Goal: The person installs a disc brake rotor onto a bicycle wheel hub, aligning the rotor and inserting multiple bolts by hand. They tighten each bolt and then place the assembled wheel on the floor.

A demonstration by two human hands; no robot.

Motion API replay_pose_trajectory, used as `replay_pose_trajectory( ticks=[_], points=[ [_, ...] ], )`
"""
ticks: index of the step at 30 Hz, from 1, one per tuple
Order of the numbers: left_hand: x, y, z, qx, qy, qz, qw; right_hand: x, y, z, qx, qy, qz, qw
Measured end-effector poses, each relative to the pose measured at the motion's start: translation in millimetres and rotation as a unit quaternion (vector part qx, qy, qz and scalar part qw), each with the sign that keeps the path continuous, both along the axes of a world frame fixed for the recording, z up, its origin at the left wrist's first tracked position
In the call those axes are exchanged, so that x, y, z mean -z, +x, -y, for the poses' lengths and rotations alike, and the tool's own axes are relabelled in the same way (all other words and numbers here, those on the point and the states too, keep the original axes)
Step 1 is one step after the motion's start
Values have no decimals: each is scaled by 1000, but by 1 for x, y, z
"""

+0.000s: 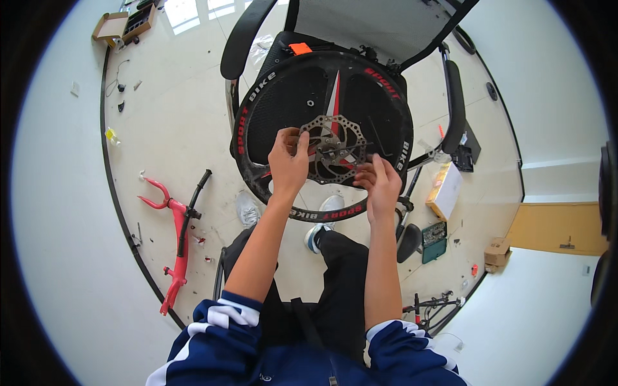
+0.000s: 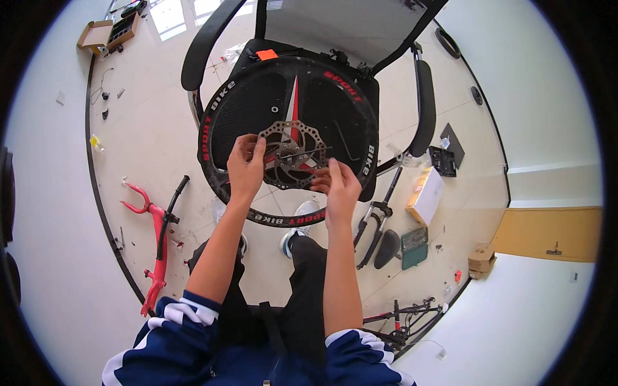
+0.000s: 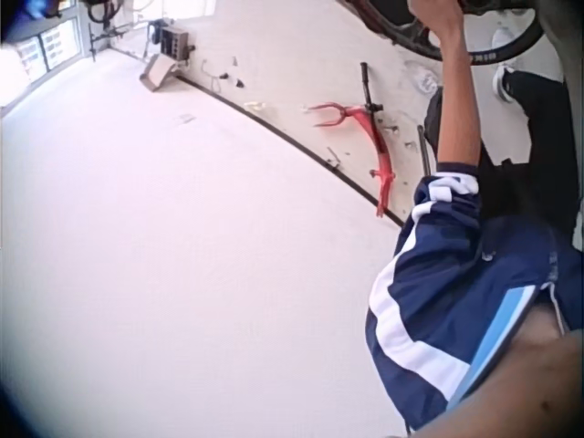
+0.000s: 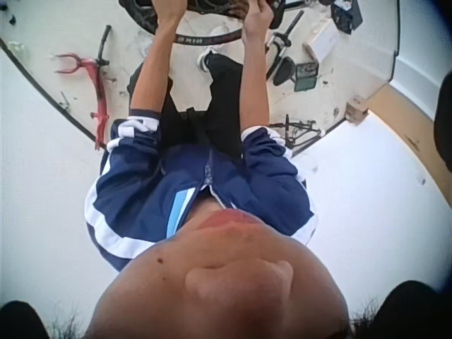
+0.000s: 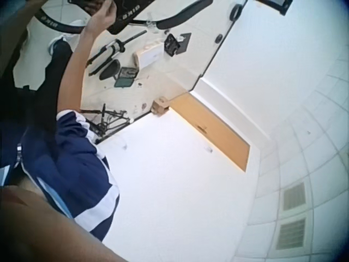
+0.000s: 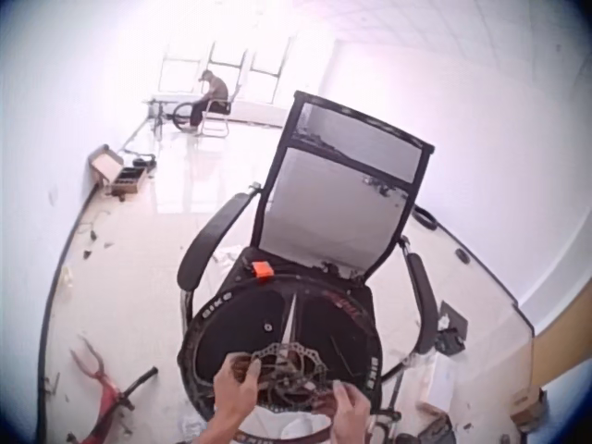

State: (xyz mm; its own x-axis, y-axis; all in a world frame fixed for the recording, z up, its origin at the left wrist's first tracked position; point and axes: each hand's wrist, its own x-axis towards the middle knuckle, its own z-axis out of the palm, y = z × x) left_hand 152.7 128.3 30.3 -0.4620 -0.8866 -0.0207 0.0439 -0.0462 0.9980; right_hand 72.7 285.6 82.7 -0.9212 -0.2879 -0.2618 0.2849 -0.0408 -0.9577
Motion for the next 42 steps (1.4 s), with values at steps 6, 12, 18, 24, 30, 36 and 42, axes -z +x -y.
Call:
replay_pose_trajectory(
  ticks=[6,12,18,24,30,36,42],
  points=[
    [1,1,-5,-7,26,-34,999,19,10,49,-78,19,2,997],
    [0,2,-5,0,-6,21,1000,3,14,56,-141,-129,33,981],
    [-7,-3,-3,20,63,-3,998,-22,-39,11,-42,73,-154,984],
    [-6,-9,-1,16,64,-3,998,-30,-90,23,-79,269,-349,894],
    [-20,18,17,-70,-111,49,990,55,-34,-103,132,224,-286,922],
    [64,91,125,-236,-164,224,931,77,-74,-82,-52,334,-117,934],
    [65,42,90,-61,178,231,955,60,-115,-54,83,274,-224,931]
  ],
)
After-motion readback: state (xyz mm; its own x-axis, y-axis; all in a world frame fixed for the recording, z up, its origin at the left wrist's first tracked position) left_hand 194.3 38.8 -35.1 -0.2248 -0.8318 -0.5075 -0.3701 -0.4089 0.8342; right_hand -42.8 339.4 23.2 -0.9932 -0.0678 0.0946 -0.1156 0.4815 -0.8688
